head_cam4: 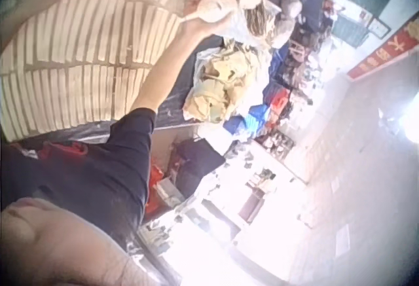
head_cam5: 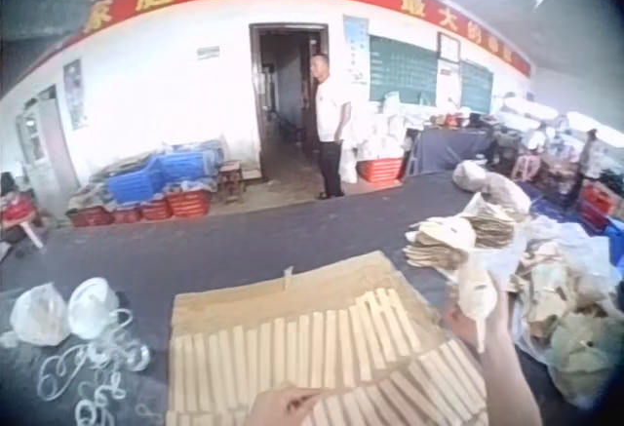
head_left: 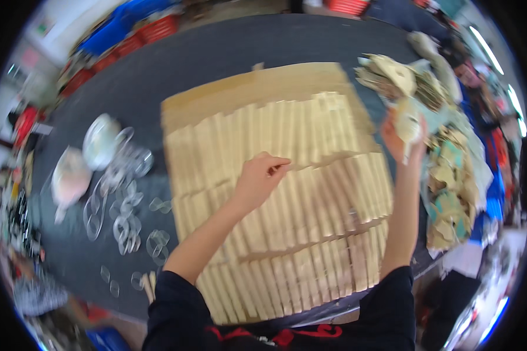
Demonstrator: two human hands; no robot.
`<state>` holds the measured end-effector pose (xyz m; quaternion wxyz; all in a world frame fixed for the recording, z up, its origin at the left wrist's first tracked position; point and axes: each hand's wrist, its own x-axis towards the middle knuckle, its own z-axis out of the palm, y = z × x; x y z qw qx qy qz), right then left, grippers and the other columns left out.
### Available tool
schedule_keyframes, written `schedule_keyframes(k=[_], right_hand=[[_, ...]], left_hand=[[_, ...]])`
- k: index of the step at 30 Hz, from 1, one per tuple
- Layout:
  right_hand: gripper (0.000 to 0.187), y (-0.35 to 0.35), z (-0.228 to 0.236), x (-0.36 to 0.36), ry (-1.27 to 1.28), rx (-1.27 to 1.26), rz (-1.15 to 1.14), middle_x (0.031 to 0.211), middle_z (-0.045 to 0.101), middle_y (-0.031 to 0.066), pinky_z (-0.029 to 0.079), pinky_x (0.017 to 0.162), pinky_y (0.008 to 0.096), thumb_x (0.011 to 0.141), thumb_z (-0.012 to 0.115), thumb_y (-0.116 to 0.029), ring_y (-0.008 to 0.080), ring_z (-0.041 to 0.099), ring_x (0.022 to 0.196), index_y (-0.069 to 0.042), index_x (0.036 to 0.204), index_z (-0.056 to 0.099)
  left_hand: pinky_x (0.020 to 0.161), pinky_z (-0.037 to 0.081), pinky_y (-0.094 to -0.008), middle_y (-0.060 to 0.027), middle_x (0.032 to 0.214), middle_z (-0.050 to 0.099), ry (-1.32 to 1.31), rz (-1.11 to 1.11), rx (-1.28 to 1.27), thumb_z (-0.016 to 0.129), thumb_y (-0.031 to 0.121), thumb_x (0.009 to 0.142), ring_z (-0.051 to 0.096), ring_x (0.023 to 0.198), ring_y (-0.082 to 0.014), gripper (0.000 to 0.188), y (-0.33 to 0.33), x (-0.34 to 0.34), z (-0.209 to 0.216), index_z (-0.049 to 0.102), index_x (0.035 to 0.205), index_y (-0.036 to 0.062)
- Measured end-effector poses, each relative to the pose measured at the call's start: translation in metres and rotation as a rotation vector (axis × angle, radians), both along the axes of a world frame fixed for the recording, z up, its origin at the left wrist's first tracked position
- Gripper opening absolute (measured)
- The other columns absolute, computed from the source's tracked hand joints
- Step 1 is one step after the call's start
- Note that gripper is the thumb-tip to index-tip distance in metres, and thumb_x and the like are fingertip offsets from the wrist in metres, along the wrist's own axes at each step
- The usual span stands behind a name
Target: Applying adhesive from a squeeze bottle to small leather strips and arranging them in rows on a cardboard sheet.
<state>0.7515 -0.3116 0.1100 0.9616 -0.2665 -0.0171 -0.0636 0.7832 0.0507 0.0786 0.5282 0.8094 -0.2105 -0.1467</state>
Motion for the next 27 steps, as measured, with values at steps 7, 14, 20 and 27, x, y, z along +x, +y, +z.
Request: schedule_keyframes(k=[7, 14, 20, 27], right_hand=[[0.05, 0.137, 0.018, -0.112, 0.214, 0.109, 0.014, 0.108, 0.055, 0.0203, 0.051, 0.076, 0.04, 0.085, 0.053, -0.04, 0.0299, 0.057, 0.093, -0.005, 0.119, 0.047], [0.051, 0.283, 0.024, -0.198, 0.313, 0.153, 0.031, 0.104, 0.057, 0.0184, 0.054, 0.072, 0.04, 0.087, 0.049, -0.043, 0.0309, 0.06, 0.086, -0.003, 0.118, 0.046], [0.054, 0.372, 0.005, -0.27, 0.453, 0.234, 0.075, 0.099, 0.058, 0.0164, 0.053, 0.069, 0.0373, 0.086, 0.049, -0.047, 0.0285, 0.061, 0.082, -0.002, 0.116, 0.048], [0.051, 0.45, 0.008, -0.309, 0.679, 0.148, -0.046, 0.093, 0.06, 0.0139, 0.055, 0.064, 0.0377, 0.085, 0.049, -0.049, 0.0268, 0.062, 0.079, -0.005, 0.111, 0.049]], left_hand=[[0.065, 0.046, -0.0262, -0.0099, 0.078, 0.061, 0.024, 0.557, 0.24, 0.061, 0.007, 0.079, 0.06, 0.071, -0.016, 0.016, 0.303, -0.129, 0.045, 0.067, 0.093, 0.0031], [0.067, 0.049, -0.0263, -0.0103, 0.081, 0.066, 0.209, 0.87, 0.213, 0.064, 0.009, 0.076, 0.063, 0.074, -0.0148, 0.019, 0.417, -0.277, -0.024, 0.065, 0.092, -0.0006], [0.07, 0.045, -0.0361, -0.0099, 0.084, 0.056, 0.059, 0.821, 0.476, 0.07, 0.015, 0.072, 0.055, 0.079, -0.0259, 0.022, 0.408, -0.302, -0.084, 0.058, 0.087, 0.003], [0.068, 0.045, -0.0342, -0.0117, 0.082, 0.058, 0.162, 0.785, 0.148, 0.062, 0.009, 0.08, 0.058, 0.073, -0.0263, 0.016, 0.424, -0.292, -0.067, 0.05, 0.088, 0.0031]])
